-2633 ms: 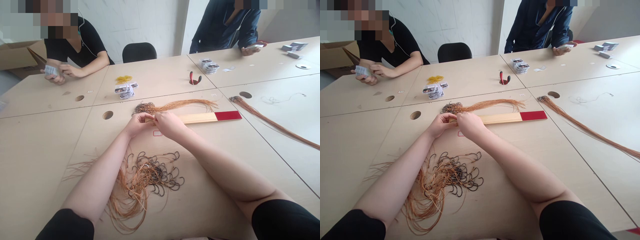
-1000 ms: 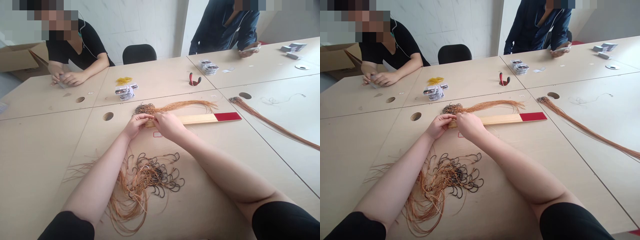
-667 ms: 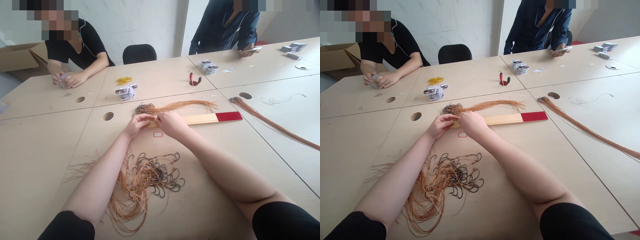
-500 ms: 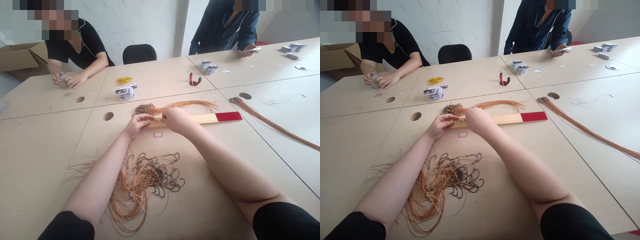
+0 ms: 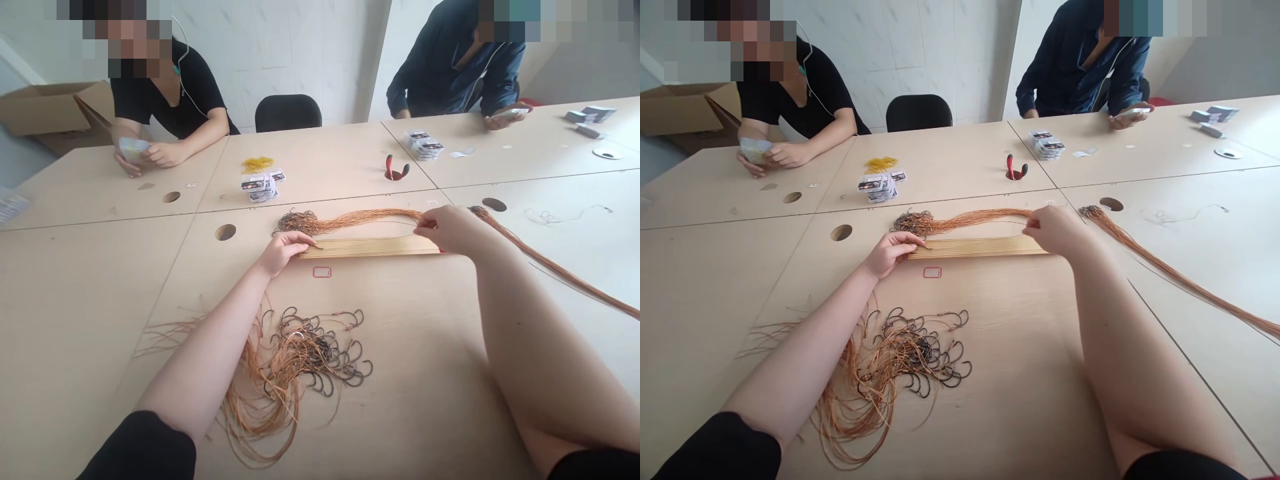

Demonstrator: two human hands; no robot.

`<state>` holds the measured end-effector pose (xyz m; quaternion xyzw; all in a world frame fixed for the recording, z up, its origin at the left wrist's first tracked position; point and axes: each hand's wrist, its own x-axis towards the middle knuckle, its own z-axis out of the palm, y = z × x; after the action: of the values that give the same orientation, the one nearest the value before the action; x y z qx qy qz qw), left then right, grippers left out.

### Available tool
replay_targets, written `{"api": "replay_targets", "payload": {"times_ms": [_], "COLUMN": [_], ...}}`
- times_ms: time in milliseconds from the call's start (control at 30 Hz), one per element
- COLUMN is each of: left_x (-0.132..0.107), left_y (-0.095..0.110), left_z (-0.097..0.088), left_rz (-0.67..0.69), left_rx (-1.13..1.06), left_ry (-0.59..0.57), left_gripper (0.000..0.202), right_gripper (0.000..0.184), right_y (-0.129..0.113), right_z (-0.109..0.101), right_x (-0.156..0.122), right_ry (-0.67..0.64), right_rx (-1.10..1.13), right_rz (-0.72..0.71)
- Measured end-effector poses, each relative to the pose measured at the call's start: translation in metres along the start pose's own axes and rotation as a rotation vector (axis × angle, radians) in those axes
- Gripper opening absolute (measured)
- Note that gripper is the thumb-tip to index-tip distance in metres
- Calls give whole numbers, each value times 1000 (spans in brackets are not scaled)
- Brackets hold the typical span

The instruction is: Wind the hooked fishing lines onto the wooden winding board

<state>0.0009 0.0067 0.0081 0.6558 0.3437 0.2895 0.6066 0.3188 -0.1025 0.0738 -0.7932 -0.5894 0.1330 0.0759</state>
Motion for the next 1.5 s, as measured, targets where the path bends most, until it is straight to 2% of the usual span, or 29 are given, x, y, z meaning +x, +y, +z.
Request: {"api": "replay_targets", "payload": {"times_ms": [233,300,367,433,500,533,600,667,767,1067,1500], "left_x": [-1,0,0,0,0,0,-1,-2,-4,-7,-18], "left_y": [-2,-3,-4,-5,-5,-4,-3,-1,1,0,3], "left_z": [0,0,0,-1,-1,-1,-1,0,0,1,5], "left_rz": [41,42,49,51,48,46,46,50,55,93,115], "left_rx": [30,31,30,33,37,41,52,65,80,123,223], "left_ry": [-1,-6,-10,-12,-11,-10,-3,4,-3,-51,-119], "left_gripper": [13,14,15,15,15,15,15,15,16,16,16], "right_gripper": [10,8,7,15,28,30,30,32,38,44,50], "right_y": [62,72,72,57,27,7,-32,-63,-85,-86,-82], "right_z": [0,5,12,20,32,38,52,66,80,88,89], "right_x": [6,12,15,15,10,5,-5,-15,-24,-19,-19], "right_ry": [45,65,107,184,286,317,399,359,300,265,235], "right_rx": [11,-9,-52,-96,-103,-86,-20,-28,-111,-258,-255], "right_rz": [187,195,163,113,30,-54,-408,-689,-890,-898,-900]}}
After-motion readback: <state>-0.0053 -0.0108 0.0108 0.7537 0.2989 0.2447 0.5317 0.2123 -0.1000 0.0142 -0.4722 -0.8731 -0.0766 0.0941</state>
